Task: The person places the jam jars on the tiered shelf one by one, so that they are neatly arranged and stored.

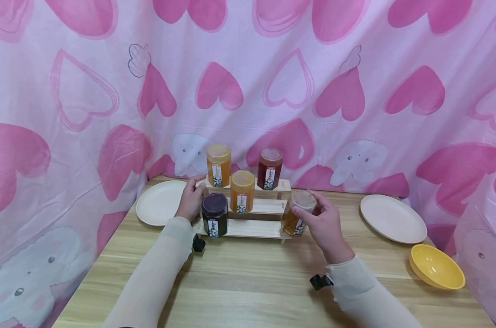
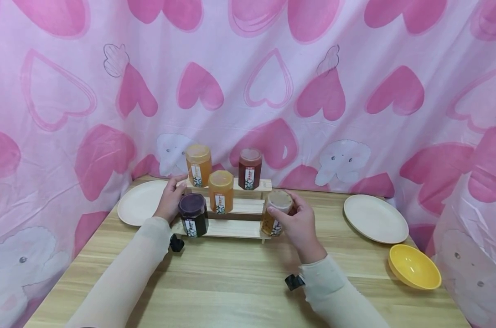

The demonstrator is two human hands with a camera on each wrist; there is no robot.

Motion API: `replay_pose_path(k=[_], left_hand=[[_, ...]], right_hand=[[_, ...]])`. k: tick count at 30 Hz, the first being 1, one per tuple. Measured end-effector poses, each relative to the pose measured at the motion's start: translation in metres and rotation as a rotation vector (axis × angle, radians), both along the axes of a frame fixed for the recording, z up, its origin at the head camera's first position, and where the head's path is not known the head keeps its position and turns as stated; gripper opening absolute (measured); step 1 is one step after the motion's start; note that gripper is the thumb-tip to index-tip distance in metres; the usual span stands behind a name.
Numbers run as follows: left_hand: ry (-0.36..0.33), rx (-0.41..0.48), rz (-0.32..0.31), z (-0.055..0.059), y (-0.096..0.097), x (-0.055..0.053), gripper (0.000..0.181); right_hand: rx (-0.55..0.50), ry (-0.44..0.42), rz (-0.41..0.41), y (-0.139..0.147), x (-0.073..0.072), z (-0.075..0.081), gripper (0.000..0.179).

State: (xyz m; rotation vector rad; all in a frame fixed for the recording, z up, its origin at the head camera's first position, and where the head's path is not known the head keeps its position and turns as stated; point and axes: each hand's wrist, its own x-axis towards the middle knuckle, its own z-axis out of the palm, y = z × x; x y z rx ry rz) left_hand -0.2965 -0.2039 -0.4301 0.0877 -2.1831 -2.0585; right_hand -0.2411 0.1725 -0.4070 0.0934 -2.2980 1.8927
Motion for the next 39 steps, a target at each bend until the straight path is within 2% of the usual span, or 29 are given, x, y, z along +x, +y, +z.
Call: replay_pose_path(k=[6,10,18,25,35,39], left_hand=[[0.004,0.000,0.000,0.002,0.000,0.001,0.043],[0.001,0.012,-0.006,-0.001,-0.001,-0.002,0.043],[0.033,0.028,0.009,-0.028,-0.005,-0.023,0.042],[0.067,0.008,0.024,-0.037,-0.005,-0.029,0.040],[0.067,0.027,0.023,-0.036,-0.005,-0.027,0.039],[0.041,0.027,0.006,-0.020,-0.004,-0.014,0.040]], right_hand=[[-0.036,-0.031,0.049,-0.017,0.002,-0.006,0.066],[-0.032,-0.054,0.055,-0.026,0.004,-0.010,0.071],[-0.047,-0.004,0.066,-0.042,0.005,-0.019,0.067],[-0.022,-0.023,0.064,-0.049,0.005,-0.023,0.074],[0.046,0.002,0.088,-0.052,0.003,-0.025,0.078],[0.067,0.019,0.092,-0.054,0.003,-0.025,0.079]])
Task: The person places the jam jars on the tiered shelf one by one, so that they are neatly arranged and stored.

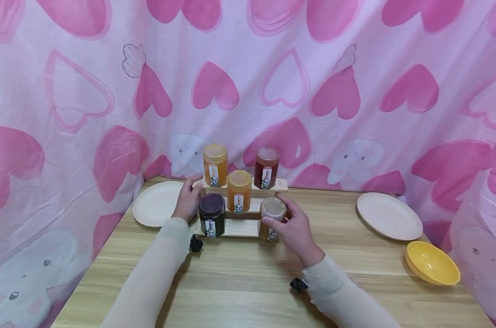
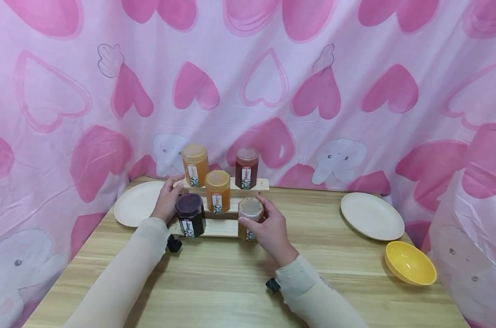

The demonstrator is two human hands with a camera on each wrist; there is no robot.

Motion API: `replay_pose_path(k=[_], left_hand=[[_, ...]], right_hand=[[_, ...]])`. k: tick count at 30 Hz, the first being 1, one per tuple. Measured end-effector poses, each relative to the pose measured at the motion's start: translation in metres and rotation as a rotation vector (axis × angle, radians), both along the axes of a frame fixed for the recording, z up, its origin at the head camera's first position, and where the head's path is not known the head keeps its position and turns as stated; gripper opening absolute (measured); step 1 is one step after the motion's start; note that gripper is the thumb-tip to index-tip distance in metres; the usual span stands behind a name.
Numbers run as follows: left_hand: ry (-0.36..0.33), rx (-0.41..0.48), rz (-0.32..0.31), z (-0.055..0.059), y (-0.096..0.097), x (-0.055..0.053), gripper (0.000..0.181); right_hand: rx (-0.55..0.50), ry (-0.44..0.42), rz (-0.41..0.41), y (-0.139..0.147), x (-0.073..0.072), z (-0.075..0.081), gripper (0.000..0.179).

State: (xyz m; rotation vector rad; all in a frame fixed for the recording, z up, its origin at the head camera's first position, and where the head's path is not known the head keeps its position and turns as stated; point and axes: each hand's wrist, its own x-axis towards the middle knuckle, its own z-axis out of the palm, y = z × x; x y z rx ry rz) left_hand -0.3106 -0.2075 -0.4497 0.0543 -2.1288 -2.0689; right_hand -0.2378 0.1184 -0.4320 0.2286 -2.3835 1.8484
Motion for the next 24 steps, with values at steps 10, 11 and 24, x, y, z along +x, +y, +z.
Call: replay_pose_path(k=[10,11,24], left_hand=[[-0.026,-0.025,-0.018,0.016,0.002,0.011,0.043],[-0.023,-0.020,-0.019,0.014,0.001,0.009,0.043],[0.013,-0.116,0.025,-0.019,-0.007,-0.015,0.043]], right_hand=[[0.040,-0.005,-0.019,-0.007,0.001,0.004,0.079],[0.041,-0.009,-0.022,-0.008,0.001,0.004,0.079],[0.036,0.000,-0.038,-0.011,-0.001,0.000,0.079]])
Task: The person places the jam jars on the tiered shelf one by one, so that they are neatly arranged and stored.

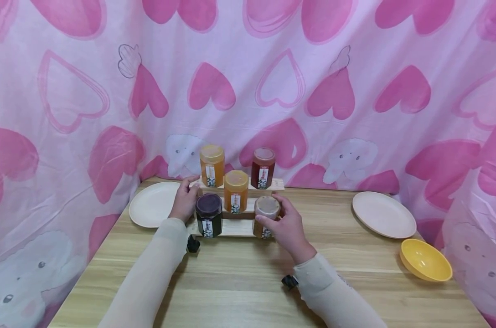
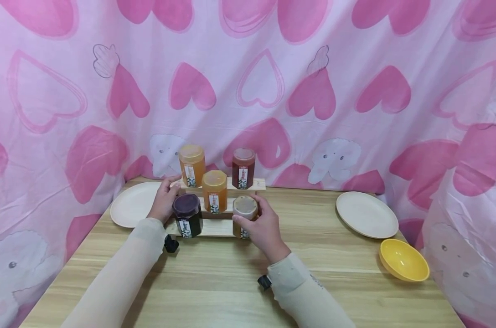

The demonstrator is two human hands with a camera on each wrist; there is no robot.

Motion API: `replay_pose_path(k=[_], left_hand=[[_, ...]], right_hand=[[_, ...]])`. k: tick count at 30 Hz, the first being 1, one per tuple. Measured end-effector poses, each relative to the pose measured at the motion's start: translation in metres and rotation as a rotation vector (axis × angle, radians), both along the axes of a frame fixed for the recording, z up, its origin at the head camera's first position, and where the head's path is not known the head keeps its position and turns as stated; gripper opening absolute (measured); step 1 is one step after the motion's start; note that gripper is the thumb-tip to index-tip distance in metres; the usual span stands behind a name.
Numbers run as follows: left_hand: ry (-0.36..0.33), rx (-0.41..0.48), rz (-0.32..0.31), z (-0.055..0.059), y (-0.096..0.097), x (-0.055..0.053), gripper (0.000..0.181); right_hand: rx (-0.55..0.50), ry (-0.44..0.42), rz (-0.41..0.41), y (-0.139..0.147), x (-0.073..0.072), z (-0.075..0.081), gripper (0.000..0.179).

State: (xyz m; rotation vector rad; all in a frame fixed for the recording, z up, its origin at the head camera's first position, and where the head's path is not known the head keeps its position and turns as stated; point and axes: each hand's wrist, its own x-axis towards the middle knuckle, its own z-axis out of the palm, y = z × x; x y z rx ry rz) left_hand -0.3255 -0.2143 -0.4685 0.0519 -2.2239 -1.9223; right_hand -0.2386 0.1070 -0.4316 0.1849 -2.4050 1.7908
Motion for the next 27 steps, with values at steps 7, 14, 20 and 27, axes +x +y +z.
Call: replay_pose_path(k=[7,14,20,27], left_hand=[[0.013,-0.012,0.005,0.002,-0.001,-0.002,0.043],[0.010,0.009,0.005,0.009,0.001,0.004,0.042],[-0.007,0.070,-0.028,0.028,0.007,0.019,0.042],[-0.005,0.062,-0.024,0.022,0.006,0.017,0.040]], right_hand=[[-0.002,0.014,-0.001,-0.001,0.000,0.002,0.078],[-0.003,-0.004,-0.002,-0.002,-0.001,0.001,0.077],[-0.015,-0.007,-0.007,-0.001,-0.001,0.000,0.077],[-0.016,-0.038,-0.005,-0.001,0.001,-0.001,0.078]])
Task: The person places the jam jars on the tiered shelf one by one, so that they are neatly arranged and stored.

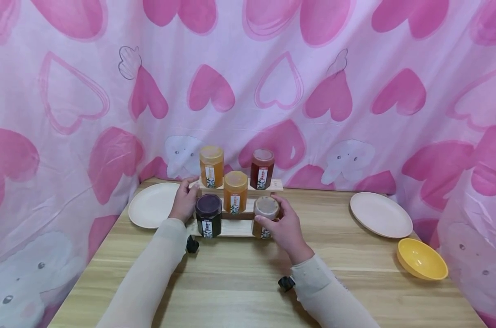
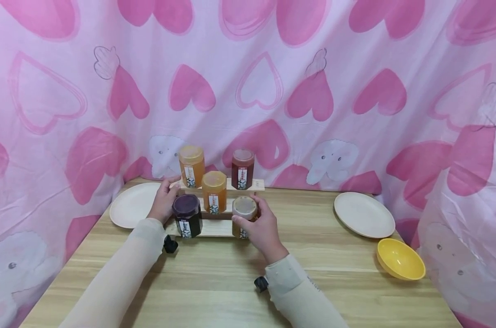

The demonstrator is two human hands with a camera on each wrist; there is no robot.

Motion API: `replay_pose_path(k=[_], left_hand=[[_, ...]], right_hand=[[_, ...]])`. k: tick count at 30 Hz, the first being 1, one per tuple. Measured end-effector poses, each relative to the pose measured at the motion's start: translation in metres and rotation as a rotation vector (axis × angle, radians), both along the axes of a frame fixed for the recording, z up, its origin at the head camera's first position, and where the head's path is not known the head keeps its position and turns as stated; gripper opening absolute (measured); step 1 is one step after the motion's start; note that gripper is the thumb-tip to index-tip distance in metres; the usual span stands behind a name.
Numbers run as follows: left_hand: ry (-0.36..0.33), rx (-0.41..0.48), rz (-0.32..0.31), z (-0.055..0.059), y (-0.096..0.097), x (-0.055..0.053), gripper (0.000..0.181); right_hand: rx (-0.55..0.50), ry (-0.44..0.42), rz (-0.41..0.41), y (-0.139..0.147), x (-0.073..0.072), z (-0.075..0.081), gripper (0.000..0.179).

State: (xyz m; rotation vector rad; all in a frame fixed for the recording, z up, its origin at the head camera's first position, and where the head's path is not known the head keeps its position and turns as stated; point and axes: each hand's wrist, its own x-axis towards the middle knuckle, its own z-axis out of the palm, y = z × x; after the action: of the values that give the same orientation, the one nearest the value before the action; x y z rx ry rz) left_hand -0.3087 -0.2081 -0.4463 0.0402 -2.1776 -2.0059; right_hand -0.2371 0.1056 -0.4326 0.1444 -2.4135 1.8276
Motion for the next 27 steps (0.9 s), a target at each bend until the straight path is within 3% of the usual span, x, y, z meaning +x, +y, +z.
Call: replay_pose_path(k=[7,16,20,24,27], left_hand=[[0.045,-0.004,0.023,-0.018,-0.006,-0.013,0.039],[0.027,-0.023,0.011,-0.015,-0.005,-0.014,0.042],[0.035,-0.051,0.025,-0.018,-0.003,-0.017,0.041],[0.040,-0.078,0.010,-0.016,-0.001,-0.018,0.044],[0.025,-0.118,-0.018,-0.013,-0.002,-0.021,0.045]], right_hand=[[-0.008,0.006,0.000,-0.003,-0.001,0.000,0.078],[0.013,0.008,0.014,0.000,-0.002,0.001,0.078],[0.023,-0.038,0.027,0.003,-0.001,0.004,0.081],[0.017,-0.063,0.052,0.013,0.001,0.015,0.088],[0.046,-0.020,0.076,0.028,0.003,0.027,0.088]])
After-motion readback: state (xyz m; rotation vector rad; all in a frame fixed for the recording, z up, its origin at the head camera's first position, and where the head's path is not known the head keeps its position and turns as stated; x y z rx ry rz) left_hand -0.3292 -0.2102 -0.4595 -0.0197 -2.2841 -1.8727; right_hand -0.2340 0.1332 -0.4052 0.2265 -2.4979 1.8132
